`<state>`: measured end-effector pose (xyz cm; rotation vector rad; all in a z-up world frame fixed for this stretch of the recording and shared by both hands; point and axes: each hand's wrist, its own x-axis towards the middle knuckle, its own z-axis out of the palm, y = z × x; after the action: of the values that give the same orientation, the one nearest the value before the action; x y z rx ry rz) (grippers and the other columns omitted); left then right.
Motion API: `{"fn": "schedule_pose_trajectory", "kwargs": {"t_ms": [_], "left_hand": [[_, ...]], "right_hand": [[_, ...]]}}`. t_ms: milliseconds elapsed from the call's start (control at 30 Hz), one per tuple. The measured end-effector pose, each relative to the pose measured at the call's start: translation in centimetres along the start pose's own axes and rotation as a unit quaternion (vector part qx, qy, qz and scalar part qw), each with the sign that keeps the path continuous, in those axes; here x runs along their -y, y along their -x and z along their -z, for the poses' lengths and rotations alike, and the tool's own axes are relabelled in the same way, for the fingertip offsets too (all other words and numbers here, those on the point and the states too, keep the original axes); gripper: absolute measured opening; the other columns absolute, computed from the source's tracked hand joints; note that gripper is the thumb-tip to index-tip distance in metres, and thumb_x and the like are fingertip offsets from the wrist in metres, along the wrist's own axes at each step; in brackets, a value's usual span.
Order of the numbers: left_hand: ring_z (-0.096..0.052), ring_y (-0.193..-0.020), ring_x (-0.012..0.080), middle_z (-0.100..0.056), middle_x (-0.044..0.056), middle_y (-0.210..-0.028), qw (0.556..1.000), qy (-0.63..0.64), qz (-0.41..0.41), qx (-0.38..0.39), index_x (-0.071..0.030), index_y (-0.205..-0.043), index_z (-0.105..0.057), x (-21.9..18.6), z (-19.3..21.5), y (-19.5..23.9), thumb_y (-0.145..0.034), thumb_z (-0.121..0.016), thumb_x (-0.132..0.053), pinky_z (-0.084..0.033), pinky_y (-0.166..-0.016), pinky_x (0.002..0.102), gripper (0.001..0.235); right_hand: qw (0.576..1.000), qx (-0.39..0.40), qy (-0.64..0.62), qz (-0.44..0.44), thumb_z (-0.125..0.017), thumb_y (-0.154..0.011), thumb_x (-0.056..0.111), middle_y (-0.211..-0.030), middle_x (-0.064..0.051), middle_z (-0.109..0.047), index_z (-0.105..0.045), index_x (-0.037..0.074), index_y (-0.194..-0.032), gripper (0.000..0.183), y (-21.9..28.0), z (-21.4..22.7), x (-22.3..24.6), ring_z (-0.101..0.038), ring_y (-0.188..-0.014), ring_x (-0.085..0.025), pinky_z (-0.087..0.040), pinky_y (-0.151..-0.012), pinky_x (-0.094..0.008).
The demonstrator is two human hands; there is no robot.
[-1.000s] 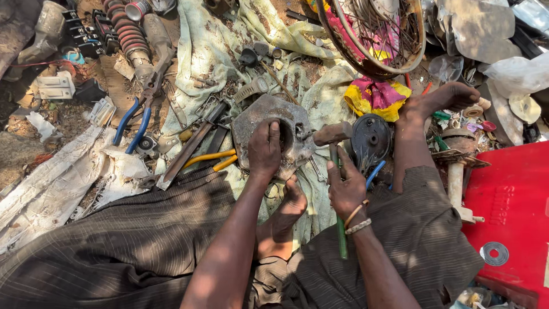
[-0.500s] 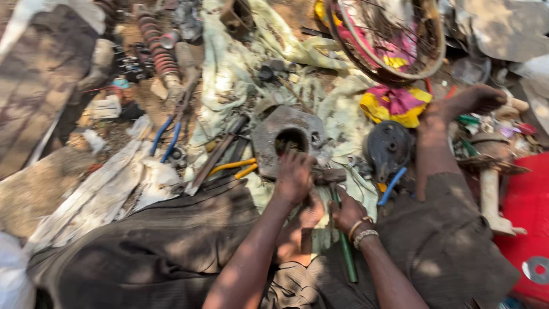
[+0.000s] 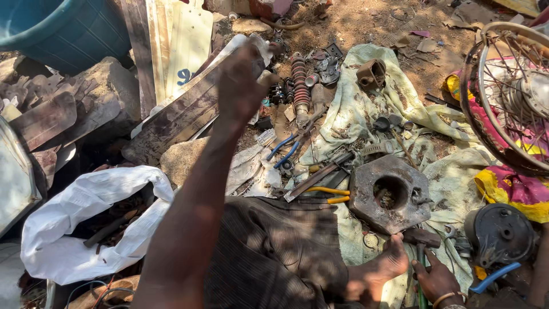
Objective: The person sits on the ground and uses a hammer and pliers to work on a metal part, likely a brake caliper, placed on a makeshift anvil. They repeatedly strike and adjust small metal pieces within the caliper, occasionally picking up and inspecting other components like a coil spring.
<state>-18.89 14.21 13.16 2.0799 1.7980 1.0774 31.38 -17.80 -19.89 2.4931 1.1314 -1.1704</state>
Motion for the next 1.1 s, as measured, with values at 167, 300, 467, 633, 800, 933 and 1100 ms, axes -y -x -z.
{"fn": "schedule_pose_trajectory", "kwargs": {"t_ms": [167,300,467,633,800,933,1100], "left_hand": [[-0.065,-0.101,0.0316,-0.073,0.013,-0.111,0.992,-0.119,0.027,0.013,-0.006,-0.128,-0.063,6.0,2.9,-0.5,-0.084,-0.089,-0.029,-0.052,-0.084,0.048,0.056],[-0.072,-0.105,0.027,-0.075,0.01,-0.114,0.978,-0.047,0.074,0.189,-0.012,-0.128,-0.064,-1.1,-5.3,7.1,-0.081,-0.08,-0.027,-0.055,-0.095,0.046,0.053],[-0.071,-0.104,0.0328,-0.074,0.017,-0.113,0.94,0.054,0.024,0.335,-0.007,-0.126,-0.067,-7.0,-15.7,14.0,-0.094,-0.069,-0.025,-0.052,-0.098,0.046,0.037],[-0.07,-0.101,0.0352,-0.078,0.015,-0.106,0.935,0.112,-0.057,0.331,-0.012,-0.109,-0.077,-12.9,-25.0,16.7,-0.093,-0.067,-0.016,-0.052,-0.096,0.046,0.02],[-0.061,-0.107,0.0406,-0.069,0.022,-0.112,0.937,0.146,-0.12,0.293,-0.008,-0.114,-0.073,-17.4,-32.3,19.7,-0.079,-0.077,-0.016,-0.048,-0.09,0.052,0.036],[-0.06,-0.106,0.0347,-0.066,0.018,-0.111,0.931,0.043,-0.15,0.331,-0.006,-0.109,-0.071,-18.1,-34.5,20.6,-0.086,-0.072,-0.014,-0.049,-0.088,0.049,0.025],[-0.063,-0.098,0.0302,-0.071,0.012,-0.105,0.935,0.188,-0.048,0.295,-0.007,-0.107,-0.069,-16.8,-32.4,20.4,-0.097,-0.069,-0.02,-0.049,-0.089,0.047,0.017]], "right_hand": [[0.998,-0.014,0.055,0.002,-0.062,-0.094,0.049,-0.104,-0.018,-0.085,-0.038,0.018,-0.162,0.078,-0.7,0.0,1.0,-0.079,-0.102,-0.035,-0.058,-0.097,-0.045],[0.997,-0.016,0.076,-0.01,-0.064,-0.094,0.051,-0.109,-0.02,-0.08,-0.04,0.017,-0.161,0.079,1.6,0.9,2.6,-0.076,-0.106,-0.038,-0.057,-0.099,-0.047],[0.995,-0.083,-0.005,0.062,-0.073,-0.088,0.038,-0.121,-0.028,-0.07,-0.043,0.014,-0.155,0.077,5.3,1.8,3.6,-0.067,-0.113,-0.046,-0.054,-0.097,-0.052],[0.997,-0.047,-0.053,0.025,-0.07,-0.09,0.031,-0.123,-0.025,-0.068,-0.041,0.016,-0.153,0.071,8.1,4.5,6.0,-0.065,-0.117,-0.043,-0.05,-0.102,-0.052],[0.999,-0.008,-0.026,0.019,-0.066,-0.094,0.03,-0.114,-0.026,-0.071,-0.038,0.017,-0.153,0.067,10.3,6.9,7.8,-0.067,-0.111,-0.044,-0.051,-0.1,-0.054],[1.0,0.004,-0.031,0.001,-0.064,-0.095,0.028,-0.111,-0.025,-0.072,-0.042,0.019,-0.15,0.06,10.2,7.6,8.3,-0.07,-0.106,-0.044,-0.054,-0.096,-0.054],[0.999,-0.011,-0.017,0.027,-0.062,-0.096,0.027,-0.108,-0.025,-0.072,-0.041,0.019,-0.15,0.059,10.6,8.4,8.4,-0.069,-0.105,-0.046,-0.053,-0.095,-0.055]]}}
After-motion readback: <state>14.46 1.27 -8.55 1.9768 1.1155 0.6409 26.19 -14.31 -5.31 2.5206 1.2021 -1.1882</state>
